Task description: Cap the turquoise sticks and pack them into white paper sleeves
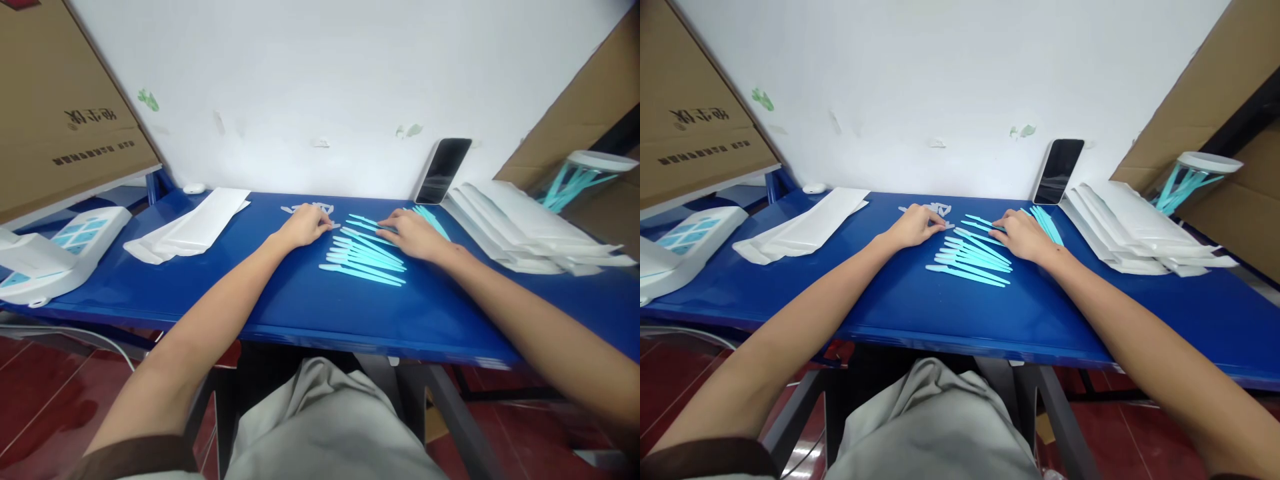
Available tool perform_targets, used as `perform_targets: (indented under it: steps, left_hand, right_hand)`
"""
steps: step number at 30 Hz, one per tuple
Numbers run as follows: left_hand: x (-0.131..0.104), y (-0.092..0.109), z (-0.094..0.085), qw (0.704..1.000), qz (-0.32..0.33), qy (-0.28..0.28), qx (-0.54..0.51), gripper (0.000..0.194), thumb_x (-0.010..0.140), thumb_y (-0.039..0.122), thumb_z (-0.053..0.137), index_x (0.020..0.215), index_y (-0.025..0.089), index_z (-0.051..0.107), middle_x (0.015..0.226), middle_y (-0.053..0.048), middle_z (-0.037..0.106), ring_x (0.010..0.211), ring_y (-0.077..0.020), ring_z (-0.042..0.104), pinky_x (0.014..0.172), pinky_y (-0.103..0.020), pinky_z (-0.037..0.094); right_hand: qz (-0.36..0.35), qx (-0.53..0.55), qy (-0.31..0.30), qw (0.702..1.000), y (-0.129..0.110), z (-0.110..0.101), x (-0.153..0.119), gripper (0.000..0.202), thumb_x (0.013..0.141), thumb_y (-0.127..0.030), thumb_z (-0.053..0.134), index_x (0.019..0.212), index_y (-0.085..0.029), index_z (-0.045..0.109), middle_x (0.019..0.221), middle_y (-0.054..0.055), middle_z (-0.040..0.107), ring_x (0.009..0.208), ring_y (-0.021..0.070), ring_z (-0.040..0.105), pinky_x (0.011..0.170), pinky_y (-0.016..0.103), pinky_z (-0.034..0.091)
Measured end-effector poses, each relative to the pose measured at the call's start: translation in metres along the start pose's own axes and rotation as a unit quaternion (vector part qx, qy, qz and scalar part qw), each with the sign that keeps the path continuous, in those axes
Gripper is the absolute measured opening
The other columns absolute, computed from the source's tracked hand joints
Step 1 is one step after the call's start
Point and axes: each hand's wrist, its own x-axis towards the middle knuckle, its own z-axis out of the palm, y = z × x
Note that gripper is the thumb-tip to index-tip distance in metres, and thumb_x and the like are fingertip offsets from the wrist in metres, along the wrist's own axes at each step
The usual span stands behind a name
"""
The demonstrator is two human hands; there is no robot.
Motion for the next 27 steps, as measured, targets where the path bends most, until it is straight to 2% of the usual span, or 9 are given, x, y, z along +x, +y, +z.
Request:
perform_targets:
  steps: [3, 7, 9, 11, 13, 15, 19, 23, 27]
  left_hand:
    - [0.001, 0.004, -0.003, 1.0, -0.016, -0.017, 0.014, 0.011, 0.084, 0.018, 0.073, 0.078, 0.021, 0.082, 0.085, -0.008, 0.081, 0.085, -0.0269, 0.076, 0.083, -0.039, 0.057]
    - [0.003, 0.002, -0.002, 0.998, -0.035, 0.003, -0.045, 0.007, 0.077, 0.014, 0.08, 0.073, 0.02, 0.077, 0.074, -0.005, 0.077, 0.075, -0.0233, 0.074, 0.079, -0.038, 0.059]
    - [0.004, -0.002, -0.001, 0.995, -0.049, 0.001, -0.082, 0.008, 0.074, 0.016, 0.084, 0.079, 0.019, 0.078, 0.074, -0.005, 0.077, 0.074, -0.0223, 0.074, 0.079, -0.037, 0.06]
    - [0.004, -0.005, -0.002, 0.993, -0.071, -0.004, -0.091, 0.019, 0.071, 0.019, 0.086, 0.089, 0.018, 0.08, 0.078, -0.005, 0.078, 0.076, -0.0221, 0.074, 0.079, -0.037, 0.061]
    - [0.004, -0.006, -0.006, 0.992, -0.102, -0.014, -0.075, 0.027, 0.07, 0.021, 0.087, 0.096, 0.018, 0.082, 0.08, -0.005, 0.079, 0.077, -0.022, 0.074, 0.079, -0.035, 0.06]
    - [0.003, -0.003, -0.011, 0.988, -0.134, -0.041, -0.061, 0.026, 0.071, 0.023, 0.086, 0.096, 0.017, 0.083, 0.077, -0.004, 0.077, 0.075, -0.0211, 0.072, 0.078, -0.033, 0.058]
    - [0.0, 0.006, -0.019, 0.981, -0.146, -0.099, -0.082, 0.016, 0.077, 0.023, 0.079, 0.091, 0.017, 0.085, 0.067, -0.002, 0.073, 0.068, -0.0181, 0.066, 0.071, -0.031, 0.053]
    - [-0.001, 0.011, -0.019, 0.983, -0.133, -0.089, -0.085, 0.013, 0.076, 0.019, 0.077, 0.087, 0.017, 0.084, 0.076, -0.005, 0.076, 0.071, -0.0188, 0.068, 0.071, -0.031, 0.052]
    - [0.0, 0.009, -0.014, 0.991, -0.107, -0.059, -0.052, 0.013, 0.078, 0.014, 0.074, 0.087, 0.017, 0.082, 0.083, -0.006, 0.078, 0.08, -0.0205, 0.07, 0.078, -0.031, 0.053]
  right_hand:
    - [0.005, 0.022, -0.004, 1.0, 0.003, 0.0, 0.002, 0.036, 0.101, -0.033, 0.053, 0.113, -0.016, 0.083, 0.115, 0.017, 0.075, 0.104, 0.032, 0.069, 0.095, 0.046, 0.053]
    - [0.064, 0.059, -0.004, 0.996, 0.001, -0.005, 0.004, 0.029, 0.093, -0.025, 0.061, 0.109, -0.018, 0.083, 0.103, 0.011, 0.08, 0.092, 0.0274, 0.072, 0.088, 0.04, 0.055]
    - [0.094, 0.078, -0.014, 0.992, 0.0, -0.007, 0.005, 0.032, 0.09, -0.024, 0.064, 0.115, -0.015, 0.082, 0.096, 0.009, 0.08, 0.088, 0.0261, 0.073, 0.084, 0.038, 0.055]
    - [0.104, 0.093, -0.027, 0.99, 0.0, -0.008, 0.005, 0.032, 0.09, -0.025, 0.064, 0.113, -0.013, 0.082, 0.09, 0.008, 0.08, 0.084, 0.0253, 0.072, 0.08, 0.037, 0.055]
    - [0.098, 0.097, -0.036, 0.99, 0.0, -0.008, 0.004, 0.027, 0.09, -0.024, 0.061, 0.104, -0.015, 0.083, 0.087, 0.007, 0.079, 0.08, 0.0247, 0.071, 0.078, 0.036, 0.054]
    - [0.086, 0.086, -0.026, 0.992, -0.001, -0.006, 0.003, 0.025, 0.09, -0.022, 0.058, 0.097, -0.017, 0.081, 0.088, 0.008, 0.079, 0.082, 0.0256, 0.071, 0.08, 0.037, 0.054]
    - [0.081, 0.081, 0.024, 0.993, -0.004, -0.004, 0.001, 0.026, 0.094, -0.022, 0.052, 0.106, -0.016, 0.075, 0.101, 0.014, 0.078, 0.092, 0.0297, 0.072, 0.087, 0.042, 0.054]
    - [0.061, 0.12, 0.04, 0.99, -0.009, -0.005, -0.002, 0.026, 0.096, -0.026, 0.052, 0.113, -0.018, 0.071, 0.097, 0.012, 0.079, 0.09, 0.0306, 0.073, 0.086, 0.045, 0.054]
    - [0.007, 0.131, 0.064, 0.989, -0.015, -0.008, -0.005, 0.03, 0.097, -0.03, 0.052, 0.115, -0.018, 0.073, 0.113, 0.014, 0.08, 0.102, 0.0325, 0.074, 0.091, 0.047, 0.055]
